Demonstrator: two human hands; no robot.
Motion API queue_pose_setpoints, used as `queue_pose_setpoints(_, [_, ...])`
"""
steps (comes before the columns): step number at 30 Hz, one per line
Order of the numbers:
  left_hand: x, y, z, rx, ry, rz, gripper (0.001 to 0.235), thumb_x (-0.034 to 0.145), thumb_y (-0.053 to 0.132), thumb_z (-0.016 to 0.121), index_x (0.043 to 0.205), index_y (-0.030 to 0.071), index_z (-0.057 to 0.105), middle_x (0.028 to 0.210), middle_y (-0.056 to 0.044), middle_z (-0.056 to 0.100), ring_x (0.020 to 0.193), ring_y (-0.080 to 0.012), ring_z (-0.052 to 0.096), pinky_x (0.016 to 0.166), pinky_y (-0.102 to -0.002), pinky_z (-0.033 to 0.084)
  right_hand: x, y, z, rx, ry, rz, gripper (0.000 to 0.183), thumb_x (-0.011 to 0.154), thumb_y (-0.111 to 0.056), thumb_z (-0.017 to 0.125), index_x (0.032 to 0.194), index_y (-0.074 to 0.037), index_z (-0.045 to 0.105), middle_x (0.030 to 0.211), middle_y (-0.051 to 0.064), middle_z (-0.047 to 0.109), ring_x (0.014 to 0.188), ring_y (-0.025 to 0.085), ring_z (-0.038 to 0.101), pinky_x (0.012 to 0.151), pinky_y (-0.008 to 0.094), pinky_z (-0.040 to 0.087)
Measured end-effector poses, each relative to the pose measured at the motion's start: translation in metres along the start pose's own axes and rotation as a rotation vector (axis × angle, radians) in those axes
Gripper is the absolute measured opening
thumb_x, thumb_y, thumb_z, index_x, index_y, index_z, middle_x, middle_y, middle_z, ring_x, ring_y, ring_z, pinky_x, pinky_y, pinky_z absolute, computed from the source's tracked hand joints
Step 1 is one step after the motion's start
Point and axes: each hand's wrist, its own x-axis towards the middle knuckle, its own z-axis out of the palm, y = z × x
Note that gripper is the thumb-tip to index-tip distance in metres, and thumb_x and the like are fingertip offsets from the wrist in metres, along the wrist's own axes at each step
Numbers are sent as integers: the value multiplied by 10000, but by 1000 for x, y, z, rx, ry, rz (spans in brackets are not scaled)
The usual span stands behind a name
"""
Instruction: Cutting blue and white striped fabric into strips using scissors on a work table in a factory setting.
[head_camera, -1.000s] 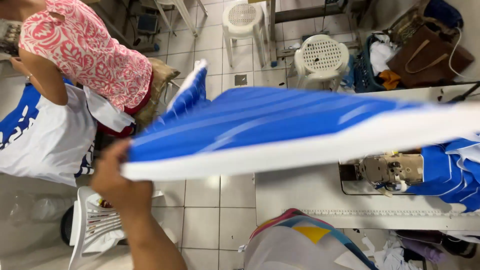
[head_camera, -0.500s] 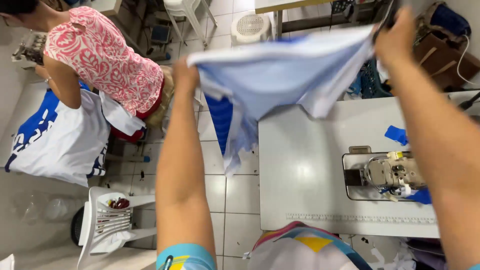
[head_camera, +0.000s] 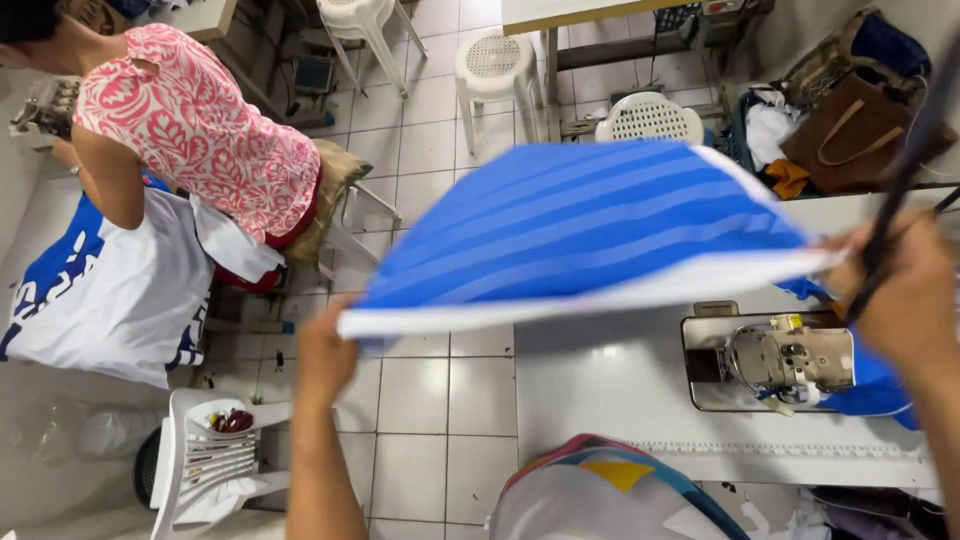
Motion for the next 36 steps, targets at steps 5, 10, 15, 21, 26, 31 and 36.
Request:
queue_pose_setpoints(5, [-101, -104, 91, 392, -587, -826, 421, 839, 176, 484, 1196, 313, 661, 1207, -29, 666, 1089, -291, 621, 908, -393, 498, -95, 109, 76, -80, -123, 402, 183, 728, -6, 619, 883, -105, 616, 794, 92, 590, 700, 224, 522, 621, 366, 400])
queue_pose_setpoints(10, [-115, -79, 176, 520, -1045, -730, 545, 812, 441, 652, 1304, 266, 497, 1352, -59, 499, 1250, -296, 464, 1010, -447, 408, -163, 169, 154, -116, -199, 490, 157, 783, -58, 627, 926, -96, 576, 815, 124, 628, 742, 278, 576, 647, 386, 409])
queue_pose_setpoints(15, [-112, -21, 271, 390, -797, -209, 776, 795, 494, 711, 1445, 176, 430, 1468, -258, 360, 1386, -435, 300, 1106, -552, 278, -197, 199, 185, -313, -373, 601, 83, 890, -126, 591, 950, -82, 554, 767, 148, 693, 784, 354, 707, 656, 414, 533])
queue_pose_setpoints(21, [-120, -1, 326, 495, -842, -187, 831, 791, 478, 712, 1487, 213, 342, 1524, -278, 232, 1416, -464, 204, 1102, -601, 264, -226, 177, 123, -307, -539, 723, 219, 825, -250, 701, 931, -97, 587, 807, 147, 723, 852, 336, 712, 726, 401, 538])
queue_pose_setpoints(26, [-141, -5, 314, 581, -969, -249, 1080, 739, 711, 662, 1519, 283, 50, 1585, -182, -40, 1454, -413, -43, 1142, -565, 111, -291, 174, 50, -10, -866, 1039, 356, 905, -441, 566, 781, -114, 501, 647, 83, 543, 586, 199, 552, 592, 314, 394])
queue_pose_setpoints(31, [-153, -4, 312, 601, -995, -238, 1114, 723, 701, 689, 1527, 267, 52, 1579, -214, -46, 1449, -427, -46, 1147, -555, 76, -337, 219, 29, 221, -889, 1188, 469, 869, -448, 644, 673, -69, 449, 581, 91, 414, 499, 198, 393, 641, 342, 396])
queue_pose_setpoints(36, [-152, 5, 310, 630, -1028, -260, 1229, 653, 726, 736, 1528, 257, 13, 1574, -226, -109, 1448, -433, -91, 1152, -552, 63, -326, 218, 79, 390, -807, 1159, 397, 917, -480, 544, 752, -141, 419, 650, 17, 343, 578, 155, 294, 601, 303, 257])
